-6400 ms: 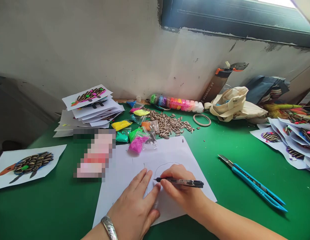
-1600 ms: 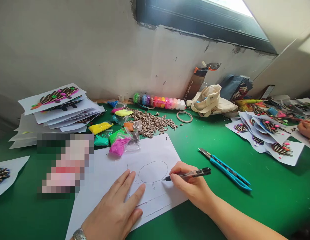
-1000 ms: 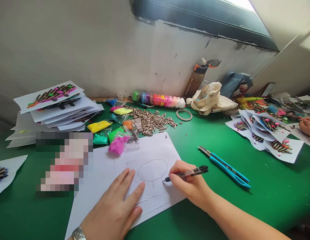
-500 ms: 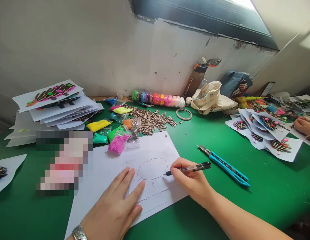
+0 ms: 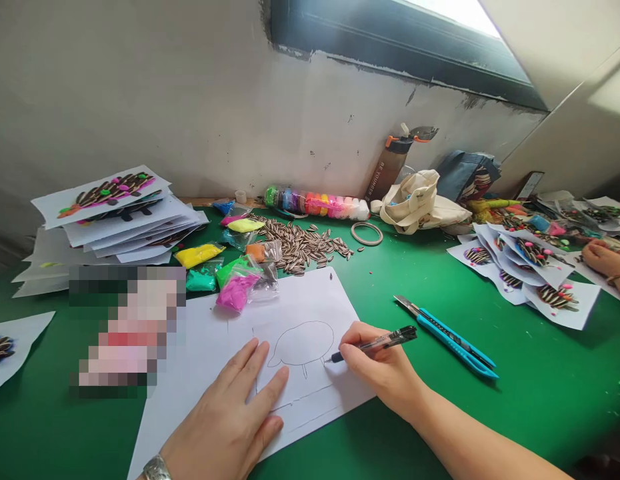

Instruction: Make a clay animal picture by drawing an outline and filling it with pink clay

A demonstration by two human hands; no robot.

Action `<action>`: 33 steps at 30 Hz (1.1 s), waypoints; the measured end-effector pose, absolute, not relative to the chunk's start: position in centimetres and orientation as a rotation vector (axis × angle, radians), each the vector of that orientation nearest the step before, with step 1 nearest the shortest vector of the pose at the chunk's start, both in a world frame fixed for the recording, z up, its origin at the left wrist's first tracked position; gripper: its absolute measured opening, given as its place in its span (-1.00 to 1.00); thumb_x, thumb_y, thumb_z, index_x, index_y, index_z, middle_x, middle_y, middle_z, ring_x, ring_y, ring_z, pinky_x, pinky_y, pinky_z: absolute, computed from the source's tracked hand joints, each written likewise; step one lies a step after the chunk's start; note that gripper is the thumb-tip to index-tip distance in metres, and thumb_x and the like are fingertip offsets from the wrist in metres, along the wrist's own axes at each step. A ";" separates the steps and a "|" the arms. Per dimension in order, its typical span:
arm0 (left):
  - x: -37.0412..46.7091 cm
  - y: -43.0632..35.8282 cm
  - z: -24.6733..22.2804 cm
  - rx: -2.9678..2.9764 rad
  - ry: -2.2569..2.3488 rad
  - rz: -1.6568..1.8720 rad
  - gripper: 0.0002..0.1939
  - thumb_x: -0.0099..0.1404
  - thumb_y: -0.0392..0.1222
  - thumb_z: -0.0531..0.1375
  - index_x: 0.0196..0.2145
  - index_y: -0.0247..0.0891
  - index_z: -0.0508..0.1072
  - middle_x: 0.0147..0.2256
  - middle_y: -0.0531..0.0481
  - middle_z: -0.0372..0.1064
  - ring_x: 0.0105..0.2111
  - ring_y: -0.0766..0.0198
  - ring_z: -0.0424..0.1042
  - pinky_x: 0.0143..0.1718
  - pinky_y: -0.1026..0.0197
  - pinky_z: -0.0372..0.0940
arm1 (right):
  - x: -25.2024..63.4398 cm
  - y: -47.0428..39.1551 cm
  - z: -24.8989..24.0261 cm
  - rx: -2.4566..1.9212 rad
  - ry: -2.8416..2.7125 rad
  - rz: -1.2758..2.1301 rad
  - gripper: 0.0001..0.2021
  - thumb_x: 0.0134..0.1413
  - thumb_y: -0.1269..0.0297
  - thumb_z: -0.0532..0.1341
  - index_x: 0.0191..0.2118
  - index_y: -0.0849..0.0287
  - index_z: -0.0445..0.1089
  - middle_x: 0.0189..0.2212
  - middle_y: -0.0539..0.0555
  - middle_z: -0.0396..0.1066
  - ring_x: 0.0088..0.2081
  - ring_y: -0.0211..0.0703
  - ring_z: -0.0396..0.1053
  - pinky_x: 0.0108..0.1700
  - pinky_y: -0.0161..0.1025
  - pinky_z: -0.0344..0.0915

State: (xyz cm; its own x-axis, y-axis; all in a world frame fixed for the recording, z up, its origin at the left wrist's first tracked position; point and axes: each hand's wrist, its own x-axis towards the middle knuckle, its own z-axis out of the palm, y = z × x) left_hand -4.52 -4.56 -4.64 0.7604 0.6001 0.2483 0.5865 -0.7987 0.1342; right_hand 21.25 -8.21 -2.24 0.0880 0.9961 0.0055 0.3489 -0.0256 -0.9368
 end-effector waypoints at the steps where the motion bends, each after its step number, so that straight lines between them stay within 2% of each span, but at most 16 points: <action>1: -4.4 -4.6 -4.6 2.898 0.999 0.438 -0.60 0.33 -0.05 0.07 0.12 0.00 0.31 0.22 -0.07 0.13 0.20 -0.04 0.11 0.03 0.01 0.32 | 21.2 -8.2 -2.2 -1.515 -1.378 0.973 -0.83 0.03 0.40 0.11 -0.54 0.17 0.29 -0.56 -0.04 0.27 -0.45 -0.25 0.22 -0.43 -0.30 0.13; 7: -4.3 -4.8 -4.3 2.915 1.038 0.421 -0.61 0.34 -0.05 0.06 0.11 -0.01 0.32 0.21 -0.06 0.14 0.20 -0.02 0.12 0.04 0.04 0.31 | 21.2 -8.2 -2.3 -1.511 -1.409 0.926 -0.85 0.01 0.40 0.14 -0.55 0.18 0.30 -0.56 -0.03 0.26 -0.44 -0.25 0.21 -0.41 -0.30 0.12; 10: -4.3 -4.8 -4.3 2.927 1.028 0.406 -0.61 0.33 -0.06 0.06 0.11 -0.01 0.32 0.20 -0.09 0.15 0.20 -0.02 0.11 0.03 0.02 0.32 | 21.5 -8.3 -2.7 -1.495 -1.297 1.031 -0.82 0.04 0.35 0.16 -0.55 0.18 0.31 -0.59 -0.05 0.24 -0.48 -0.27 0.20 -0.44 -0.31 0.12; 13: -4.3 -4.7 -4.5 2.918 1.024 0.432 -0.61 0.33 -0.07 0.08 0.10 0.00 0.33 0.20 -0.09 0.15 0.21 -0.01 0.09 0.03 0.01 0.32 | 22.1 -8.0 -3.2 -1.478 -1.096 1.049 -0.84 0.12 0.20 0.17 -0.36 0.17 0.40 -0.56 -0.04 0.30 -0.45 -0.25 0.27 -0.39 -0.31 0.20; 16: -4.3 -4.5 -4.7 2.912 1.023 0.463 -0.62 0.32 -0.09 0.10 0.09 0.00 0.34 0.20 -0.06 0.15 0.20 0.00 0.10 0.04 0.03 0.31 | 23.5 -6.9 -3.2 -1.487 -1.081 0.909 -0.70 0.18 0.12 0.13 -0.04 0.13 0.36 -0.42 0.03 0.42 -0.32 -0.16 0.37 -0.23 -0.21 0.30; 19: -4.5 -4.3 -5.0 2.934 1.017 0.460 -0.62 0.30 -0.11 0.12 0.08 0.01 0.35 0.20 -0.06 0.16 0.19 -0.01 0.12 0.04 0.01 0.31 | 25.5 -5.3 -3.0 -1.551 -1.375 0.508 -0.67 0.21 0.21 0.10 0.06 0.10 0.31 -0.08 0.13 0.41 -0.07 -0.07 0.35 -0.01 -0.11 0.25; 21: -4.6 -4.3 -5.0 2.947 1.013 0.452 -0.61 0.28 -0.12 0.14 0.08 0.02 0.35 0.19 -0.07 0.17 0.19 -0.02 0.14 0.04 0.00 0.30 | 27.0 -4.2 -2.9 -1.643 -1.653 0.216 -0.67 0.21 0.33 0.06 0.07 0.12 0.32 -0.03 0.16 0.38 0.00 -0.03 0.29 0.05 -0.07 0.19; 23: -4.5 -4.3 -4.8 2.947 1.013 0.449 -0.60 0.27 -0.14 0.14 0.08 0.02 0.35 0.20 -0.08 0.16 0.18 -0.03 0.15 0.04 0.00 0.30 | 28.1 -3.3 -3.1 -1.821 -1.838 0.035 -0.59 0.14 0.49 0.03 0.11 0.15 0.30 0.00 0.20 0.35 0.00 -0.01 0.27 0.02 -0.07 0.19; 27: -4.3 -4.2 -4.2 2.930 1.018 0.515 -0.61 0.32 -0.15 0.06 0.10 0.02 0.33 0.21 -0.07 0.13 0.17 -0.02 0.16 0.03 0.02 0.32 | 28.8 -2.6 -4.0 -1.930 -1.981 -0.009 -0.48 0.00 0.63 0.03 0.05 0.09 0.37 -0.02 0.19 0.37 -0.05 0.02 0.27 -0.02 -0.05 0.17; 30: -4.1 -3.8 -3.3 2.937 0.998 0.590 -0.64 0.34 -0.06 0.03 0.07 0.04 0.35 0.15 0.00 0.25 0.14 0.01 0.22 0.00 0.02 0.35 | 28.5 -2.8 -4.8 -1.897 -1.954 0.028 -0.45 -0.06 0.66 0.01 0.01 0.04 0.40 -0.04 0.14 0.40 -0.04 0.00 0.27 -0.02 -0.06 0.16; 33: -4.3 -3.7 -1.9 2.975 0.925 0.626 -0.64 0.32 0.02 0.07 0.04 0.00 0.38 0.05 0.02 0.38 0.04 0.07 0.35 -0.02 0.09 0.37 | 28.5 -2.9 -4.9 -1.862 -1.876 0.081 -0.41 -0.15 0.68 0.01 0.01 0.07 0.39 -0.04 0.13 0.40 -0.02 0.01 0.27 0.01 -0.04 0.15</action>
State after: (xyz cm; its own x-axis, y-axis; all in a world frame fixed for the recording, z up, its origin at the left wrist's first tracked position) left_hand -4.25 -3.71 -1.90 0.7532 0.5376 0.3792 0.5519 -0.8300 0.0806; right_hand 28.55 -2.88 -4.91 0.0523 0.9532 0.2979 0.9240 0.0670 -0.3765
